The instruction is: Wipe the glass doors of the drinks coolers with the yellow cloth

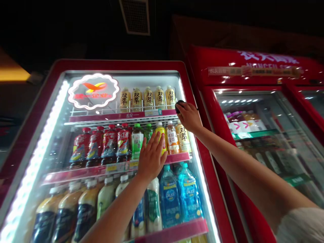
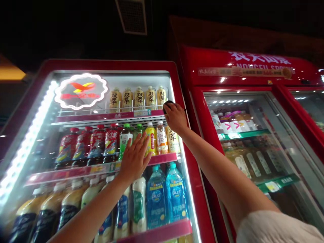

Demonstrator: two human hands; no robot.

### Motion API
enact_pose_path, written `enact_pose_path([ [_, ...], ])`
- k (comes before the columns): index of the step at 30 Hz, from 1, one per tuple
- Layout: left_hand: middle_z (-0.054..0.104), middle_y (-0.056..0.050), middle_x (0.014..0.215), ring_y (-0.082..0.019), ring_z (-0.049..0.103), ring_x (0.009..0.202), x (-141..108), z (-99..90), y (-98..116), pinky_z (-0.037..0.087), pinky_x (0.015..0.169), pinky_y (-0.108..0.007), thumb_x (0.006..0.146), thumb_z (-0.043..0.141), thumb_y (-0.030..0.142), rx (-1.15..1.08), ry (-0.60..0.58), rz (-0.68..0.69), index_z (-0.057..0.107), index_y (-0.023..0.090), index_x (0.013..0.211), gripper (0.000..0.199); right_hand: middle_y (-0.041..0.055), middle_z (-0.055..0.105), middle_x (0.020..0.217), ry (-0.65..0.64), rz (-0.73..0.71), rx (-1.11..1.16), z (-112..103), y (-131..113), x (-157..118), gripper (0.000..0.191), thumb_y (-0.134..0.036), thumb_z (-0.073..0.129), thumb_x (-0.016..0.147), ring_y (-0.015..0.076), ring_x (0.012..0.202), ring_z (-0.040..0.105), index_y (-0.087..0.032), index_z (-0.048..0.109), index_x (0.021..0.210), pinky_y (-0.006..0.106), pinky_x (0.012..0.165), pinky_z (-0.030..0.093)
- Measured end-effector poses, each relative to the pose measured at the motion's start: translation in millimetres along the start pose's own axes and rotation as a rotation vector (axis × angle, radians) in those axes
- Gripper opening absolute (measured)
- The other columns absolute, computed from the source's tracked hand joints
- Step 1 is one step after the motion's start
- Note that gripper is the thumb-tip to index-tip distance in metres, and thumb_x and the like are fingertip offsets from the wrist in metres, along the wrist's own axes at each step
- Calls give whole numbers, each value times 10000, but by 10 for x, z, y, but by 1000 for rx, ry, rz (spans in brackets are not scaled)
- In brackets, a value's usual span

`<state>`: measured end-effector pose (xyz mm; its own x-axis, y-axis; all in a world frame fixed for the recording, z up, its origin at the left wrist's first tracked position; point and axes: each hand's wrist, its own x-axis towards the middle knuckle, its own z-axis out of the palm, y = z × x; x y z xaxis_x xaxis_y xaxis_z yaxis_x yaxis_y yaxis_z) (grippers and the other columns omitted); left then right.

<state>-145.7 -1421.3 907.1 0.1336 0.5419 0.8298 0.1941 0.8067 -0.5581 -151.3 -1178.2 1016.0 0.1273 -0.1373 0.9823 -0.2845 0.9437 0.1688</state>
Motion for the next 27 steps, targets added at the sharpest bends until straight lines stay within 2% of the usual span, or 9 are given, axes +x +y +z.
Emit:
enact_pose_path([
  [4, 336, -102, 1658, -282, 328, 1529, -3, 13, 24, 247, 1254, -560, 1027, 407, 326, 25, 23, -18, 3, 237, 1640, 739, 70, 548, 1516, -60, -228, 44, -16, 64, -292, 473, -314, 450, 993, 306, 1380, 451, -220, 576, 1439, 463, 1122, 411],
  [6, 322, -96, 1664, -278, 320, 1533, -11, 15, 32, 248, 1258, -553, 1024, 408, 323, 32, 25, -19, -2, 239, 1640, 745, 86, 571, 1491, -16, -153, 45, -1, 230, -183, 466, -289, 445, 987, 301, 1372, 460, -204, 596, 1419, 463, 1134, 403],
  [9, 324, -92, 1664, -270, 299, 1542, -28, 10, 30, 247, 1262, -542, 1022, 415, 324, 52, 27, -6, 16, 236, 1641, 742, 131, 597, 1446, 53, 48, 21, 54, 416, 277, 455, -271, 450, 977, 330, 1340, 476, -167, 622, 1385, 487, 1129, 397],
  [13, 339, -93, 1659, -268, 303, 1541, -37, 3, 15, 251, 1259, -540, 1026, 420, 343, 77, 15, 10, 48, 236, 1640, 726, 165, 580, 1451, 91, 177, 4, 127, 317, 677, 463, -344, 465, 982, 400, 1346, 449, -154, 613, 1378, 562, 1061, 422],
  [16, 321, -104, 1666, -275, 302, 1541, -31, -1, 7, 254, 1254, -544, 1031, 411, 363, 83, -3, 12, 45, 231, 1639, 722, 144, 592, 1453, 43, -91, 73, 123, 232, 498, 485, -346, 446, 993, 354, 1349, 469, -144, 576, 1413, 514, 1096, 405],
  [19, 283, -110, 1680, -286, 288, 1546, -29, -8, 11, 235, 1259, -551, 1030, 413, 402, 68, -18, 7, 39, 232, 1639, 734, 89, 645, 1399, -8, -361, 125, 78, 374, 223, 429, -286, 498, 950, 281, 1283, 545, -192, 636, 1345, 419, 1090, 414],
  [23, 236, -108, 1696, -292, 271, 1551, -41, -15, 26, 218, 1265, -554, 1027, 425, 428, 56, -37, -2, 43, 243, 1636, 742, 96, 705, 1273, 90, -101, 99, 114, 570, 315, 376, -237, 537, 884, 304, 1171, 596, -196, 709, 1216, 444, 1032, 435],
  [25, 255, -111, 1691, -286, 263, 1555, -48, -16, 26, 215, 1267, -551, 1030, 423, 424, 64, -46, 1, 47, 239, 1635, 736, 119, 685, 1307, 150, 37, 116, 188, 460, 500, 386, -236, 519, 897, 339, 1212, 562, -188, 697, 1237, 487, 1029, 426],
  [27, 276, -114, 1685, -281, 257, 1557, -51, -15, 19, 215, 1267, -549, 1031, 420, 427, 72, -57, 4, 55, 232, 1634, 731, 133, 646, 1376, 170, 49, 165, 255, 227, 625, 402, -256, 504, 922, 361, 1285, 505, -183, 674, 1279, 517, 1046, 412],
])
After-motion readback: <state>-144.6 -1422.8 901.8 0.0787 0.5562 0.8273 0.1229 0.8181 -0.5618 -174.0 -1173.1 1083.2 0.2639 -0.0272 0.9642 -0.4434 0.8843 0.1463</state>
